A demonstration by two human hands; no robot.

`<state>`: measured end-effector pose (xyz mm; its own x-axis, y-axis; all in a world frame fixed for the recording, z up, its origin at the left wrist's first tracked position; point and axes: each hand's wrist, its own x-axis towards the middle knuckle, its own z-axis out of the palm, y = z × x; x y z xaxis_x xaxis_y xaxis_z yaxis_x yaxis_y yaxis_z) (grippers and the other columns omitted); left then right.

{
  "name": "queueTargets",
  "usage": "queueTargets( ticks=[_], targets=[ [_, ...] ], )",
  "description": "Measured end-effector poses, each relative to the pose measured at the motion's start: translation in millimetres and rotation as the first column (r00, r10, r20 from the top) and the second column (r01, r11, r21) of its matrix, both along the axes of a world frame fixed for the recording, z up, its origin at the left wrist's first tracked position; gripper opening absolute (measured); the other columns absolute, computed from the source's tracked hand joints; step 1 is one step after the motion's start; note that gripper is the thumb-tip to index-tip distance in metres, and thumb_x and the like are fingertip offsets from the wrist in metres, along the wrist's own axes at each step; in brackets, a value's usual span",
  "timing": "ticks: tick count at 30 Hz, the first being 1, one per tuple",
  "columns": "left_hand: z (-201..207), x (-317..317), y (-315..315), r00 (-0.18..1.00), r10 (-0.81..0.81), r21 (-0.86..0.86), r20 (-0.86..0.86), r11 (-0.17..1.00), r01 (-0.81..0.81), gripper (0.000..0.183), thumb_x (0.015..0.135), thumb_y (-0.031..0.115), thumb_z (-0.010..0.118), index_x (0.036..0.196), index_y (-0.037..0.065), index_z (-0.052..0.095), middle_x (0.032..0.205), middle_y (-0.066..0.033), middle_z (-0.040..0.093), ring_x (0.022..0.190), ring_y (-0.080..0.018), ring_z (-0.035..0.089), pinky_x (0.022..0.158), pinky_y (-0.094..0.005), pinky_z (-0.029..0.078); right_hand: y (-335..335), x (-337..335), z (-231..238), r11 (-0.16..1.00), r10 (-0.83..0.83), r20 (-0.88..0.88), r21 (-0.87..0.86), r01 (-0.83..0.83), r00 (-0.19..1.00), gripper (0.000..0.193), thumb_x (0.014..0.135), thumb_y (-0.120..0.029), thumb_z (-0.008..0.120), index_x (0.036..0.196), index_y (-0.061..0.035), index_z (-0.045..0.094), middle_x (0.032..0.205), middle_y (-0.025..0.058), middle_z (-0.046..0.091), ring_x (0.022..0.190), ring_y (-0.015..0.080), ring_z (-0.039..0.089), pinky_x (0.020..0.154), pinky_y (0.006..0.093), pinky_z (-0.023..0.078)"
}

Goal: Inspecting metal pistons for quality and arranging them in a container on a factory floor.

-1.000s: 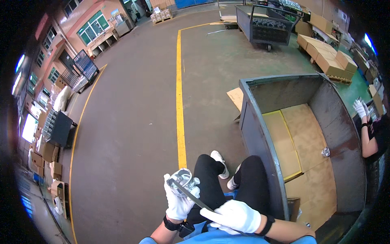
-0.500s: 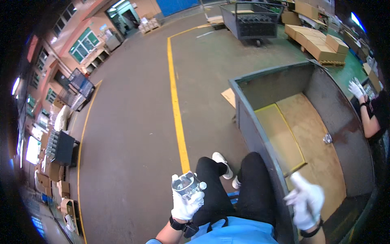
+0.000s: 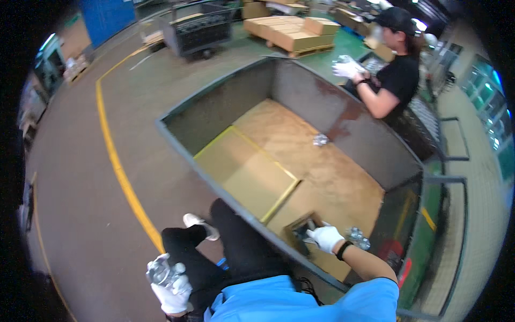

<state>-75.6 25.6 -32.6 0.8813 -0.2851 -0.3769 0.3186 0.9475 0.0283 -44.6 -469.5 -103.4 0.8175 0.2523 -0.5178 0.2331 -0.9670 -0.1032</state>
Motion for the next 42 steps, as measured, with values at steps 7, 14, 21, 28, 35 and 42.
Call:
queueTargets(
  ticks=[7, 14, 21, 28, 35, 42],
  targets=[
    [18, 18, -25, 0.992, -0.043, 0.126, 0.121, 0.992, 0.027, 0.054, 0.096, 0.055, 0.038, 0.126, 0.016, 0.061, 0.092, -0.0304, 0.062, 0.044, -0.0233, 0.046, 0.037, -0.0300, 0.037, -12, 10, -6, 0.986, 0.032, -0.118, -0.161, -0.051, 0.992, 0.025, 0.087, -0.010, 0.051, 0.112, -0.0091, 0.056, 0.109, 0.0184, 0.065, 0.089, 0.0369, 0.067, 0.076, 0.0477, 0.055],
    [25, 10, -23, 0.988, -0.015, 0.281, 0.156, 0.959, -0.030, 0.063, 0.099, 0.059, 0.029, 0.135, 0.012, 0.052, 0.095, -0.0334, 0.061, 0.047, -0.0265, 0.051, 0.041, -0.0319, 0.041, 175, 102, 164, 0.677, -0.099, 0.761, 0.524, -0.517, 0.641, 0.025, 0.086, -0.009, 0.061, 0.111, -0.0044, 0.067, 0.098, 0.0130, 0.070, 0.085, 0.0290, 0.068, 0.073, 0.0378, 0.055],
    [37, 9, -31, 0.999, 0.048, 0.609, 0.008, 0.792, -0.043, 0.063, 0.101, 0.057, 0.028, 0.133, 0.008, 0.050, 0.096, -0.0206, 0.065, 0.051, -0.0256, 0.057, 0.039, -0.0312, 0.043, 282, 69, 158, 0.310, 0.397, 0.726, 0.470, -0.827, 0.561, 0.030, 0.086, -0.017, 0.061, 0.115, -0.0126, 0.066, 0.078, -0.0001, 0.064, 0.052, 0.0144, 0.058, 0.043, 0.0288, 0.045],
    [29, 13, -16, 0.869, -0.431, 0.487, 0.242, 0.829, 0.275, 0.095, 0.084, 0.082, 0.034, 0.154, 0.022, 0.010, 0.104, -0.0273, 0.061, 0.061, -0.0308, 0.066, 0.051, -0.0321, 0.056, 263, 71, 121, 0.219, 0.179, -0.360, 0.922, 0.320, 0.915, 0.025, 0.097, -0.021, 0.054, 0.108, -0.0007, 0.064, 0.069, 0.0039, 0.061, 0.058, 0.0115, 0.061, 0.051, 0.0258, 0.047],
    [42, 25, -28, 0.810, -0.404, 0.526, 0.424, 0.839, 0.143, 0.093, 0.089, 0.075, 0.038, 0.156, 0.025, -0.003, 0.122, -0.0344, 0.053, 0.082, -0.0344, 0.068, 0.065, -0.0354, 0.059, 252, 82, 90, -0.209, 0.454, -0.844, 0.211, 0.955, 0.285, 0.021, 0.100, -0.019, 0.045, 0.103, -0.0054, 0.060, 0.077, 0.0048, 0.061, 0.057, 0.0104, 0.052, 0.049, 0.0217, 0.038],
    [31, 29, -48, 0.869, -0.346, 0.552, 0.355, 0.827, 0.104, 0.101, 0.085, 0.078, 0.040, 0.156, 0.022, -0.006, 0.115, -0.0375, 0.057, 0.069, -0.0408, 0.066, 0.056, -0.0414, 0.056, 241, 81, 96, -0.230, 0.370, -0.809, 0.396, 0.889, 0.456, 0.021, 0.097, -0.018, 0.048, 0.104, -0.0044, 0.062, 0.084, 0.0047, 0.062, 0.060, 0.0102, 0.051, 0.053, 0.0235, 0.040]
  ],
)
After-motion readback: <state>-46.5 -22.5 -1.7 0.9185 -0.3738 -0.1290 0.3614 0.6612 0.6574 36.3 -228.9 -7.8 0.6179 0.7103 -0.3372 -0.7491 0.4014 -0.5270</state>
